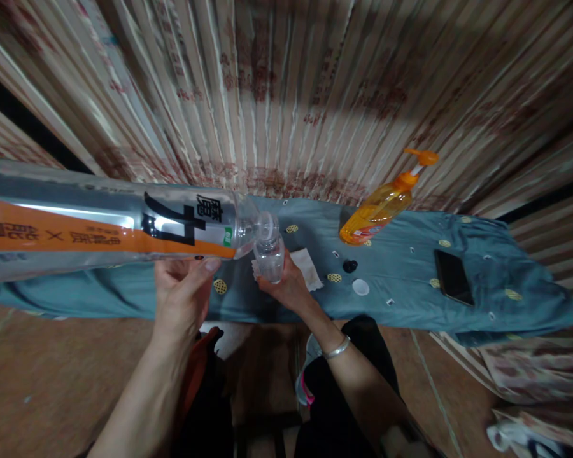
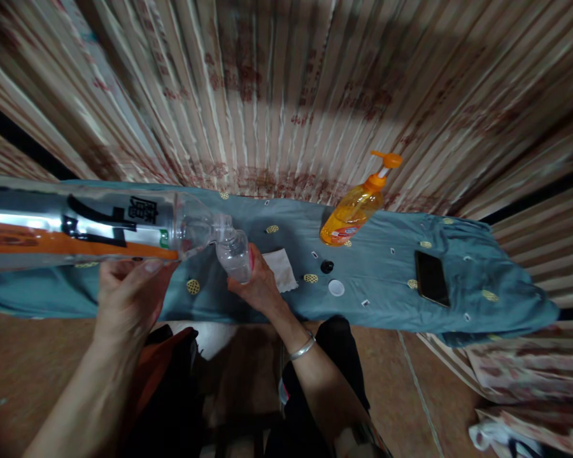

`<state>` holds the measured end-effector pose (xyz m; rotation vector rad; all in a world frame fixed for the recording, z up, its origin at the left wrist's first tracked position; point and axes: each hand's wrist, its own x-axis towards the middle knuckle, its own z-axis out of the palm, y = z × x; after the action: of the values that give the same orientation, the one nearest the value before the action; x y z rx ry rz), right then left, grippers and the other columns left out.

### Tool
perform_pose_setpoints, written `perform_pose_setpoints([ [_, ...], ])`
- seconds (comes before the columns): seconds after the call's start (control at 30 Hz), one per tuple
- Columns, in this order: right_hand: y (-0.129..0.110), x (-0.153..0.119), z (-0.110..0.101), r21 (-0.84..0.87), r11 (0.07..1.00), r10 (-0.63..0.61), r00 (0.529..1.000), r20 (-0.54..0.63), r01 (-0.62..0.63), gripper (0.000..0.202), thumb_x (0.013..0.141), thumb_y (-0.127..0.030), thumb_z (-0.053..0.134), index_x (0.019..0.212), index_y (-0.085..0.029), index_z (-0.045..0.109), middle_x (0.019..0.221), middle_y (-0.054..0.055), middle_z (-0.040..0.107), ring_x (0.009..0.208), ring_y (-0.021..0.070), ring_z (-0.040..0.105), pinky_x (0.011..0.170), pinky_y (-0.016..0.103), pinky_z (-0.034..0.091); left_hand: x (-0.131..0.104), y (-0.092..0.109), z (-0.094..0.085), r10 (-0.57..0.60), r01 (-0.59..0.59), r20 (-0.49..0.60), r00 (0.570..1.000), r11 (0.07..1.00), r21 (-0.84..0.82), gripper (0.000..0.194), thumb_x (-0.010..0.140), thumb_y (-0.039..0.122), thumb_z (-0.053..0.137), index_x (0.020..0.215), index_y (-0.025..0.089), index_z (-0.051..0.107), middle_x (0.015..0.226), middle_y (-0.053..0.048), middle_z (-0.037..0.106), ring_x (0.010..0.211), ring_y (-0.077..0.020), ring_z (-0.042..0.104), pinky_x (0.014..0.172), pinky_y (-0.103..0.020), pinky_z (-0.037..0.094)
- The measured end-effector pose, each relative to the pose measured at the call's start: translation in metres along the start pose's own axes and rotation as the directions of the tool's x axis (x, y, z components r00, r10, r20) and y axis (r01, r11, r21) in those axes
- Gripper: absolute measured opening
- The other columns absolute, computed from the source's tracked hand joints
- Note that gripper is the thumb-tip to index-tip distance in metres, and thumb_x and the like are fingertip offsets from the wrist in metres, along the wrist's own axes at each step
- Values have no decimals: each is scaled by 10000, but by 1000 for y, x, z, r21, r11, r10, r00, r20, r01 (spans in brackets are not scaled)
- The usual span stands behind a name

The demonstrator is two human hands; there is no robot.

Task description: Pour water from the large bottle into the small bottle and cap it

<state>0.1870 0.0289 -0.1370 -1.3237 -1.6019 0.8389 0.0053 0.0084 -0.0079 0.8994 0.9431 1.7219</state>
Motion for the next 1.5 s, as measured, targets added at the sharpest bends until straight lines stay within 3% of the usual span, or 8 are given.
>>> perform_pose_setpoints([
  [0.17,0,0,0,-8,1000,-1,1000,3,1,894,778,-320,893,1584,-174,535,1464,209,751,1375,414,736,1225,636,598,1,-3,-2,54,-55,-15,998,996,-70,535,492,335,1140,562,257,616,657,54,707,760,-194,763,1141,-546,634],
  [0.27,-3,1,0,-12,1000,9,1000,7,-8,899,780,-316,886,1590,-164,527,1480,211,745,1373,409,737,1211,619,612,2,-6,-6,59,-59,-7,998,996,-61,668,509,342,1135,469,238,476,691,40,734,824,-218,787,1142,-555,636],
  [0.5,-7,1,-1,-22,1000,20,999,28,-19,924,782,-331,881,1599,-100,516,1484,247,735,1367,430,733,1228,638,595,1,-6,-6,45,-45,5,999,997,-61,513,523,331,1117,565,264,610,552,61,613,855,-277,807,1163,-602,607],
  [0.6,-6,1,-1,-28,999,15,1000,17,-14,943,779,-340,895,1611,-117,511,1495,242,735,1360,438,731,1215,663,596,0,-3,-2,54,-54,-13,998,998,-44,529,510,370,1122,545,260,606,615,33,698,845,-275,806,1137,-586,625],
  [0.9,0,1,2,-41,999,-11,1000,-9,10,905,784,-336,875,1603,-185,520,1471,180,760,1310,391,766,1185,615,638,1,1,-1,27,-27,-23,999,999,-21,625,476,403,1142,1011,302,834,936,-27,877,1078,-344,843,1143,-564,623],
  [1.07,3,1,5,-59,998,-36,999,-23,35,909,784,-343,867,1608,-188,515,1458,185,763,1314,391,771,1166,607,654,3,0,-2,30,-30,-12,999,999,-17,486,499,409,1132,818,275,790,860,-25,857,1104,-342,842,1148,-545,628],
  [1.23,0,2,5,-40,997,-60,998,-22,59,847,793,-324,836,1576,-177,547,1442,179,770,1302,396,782,1153,613,660,3,1,1,40,-41,-21,999,999,-25,495,466,396,1142,626,258,695,613,18,745,838,-279,838,1124,-548,646],
  [1.5,-2,2,4,-20,999,-26,999,-24,26,882,772,-332,863,1578,-149,555,1443,206,769,1311,422,770,1167,641,640,4,-2,0,45,-46,-20,999,999,-27,468,482,387,1128,599,256,693,574,16,718,785,-273,828,1115,-549,651],
])
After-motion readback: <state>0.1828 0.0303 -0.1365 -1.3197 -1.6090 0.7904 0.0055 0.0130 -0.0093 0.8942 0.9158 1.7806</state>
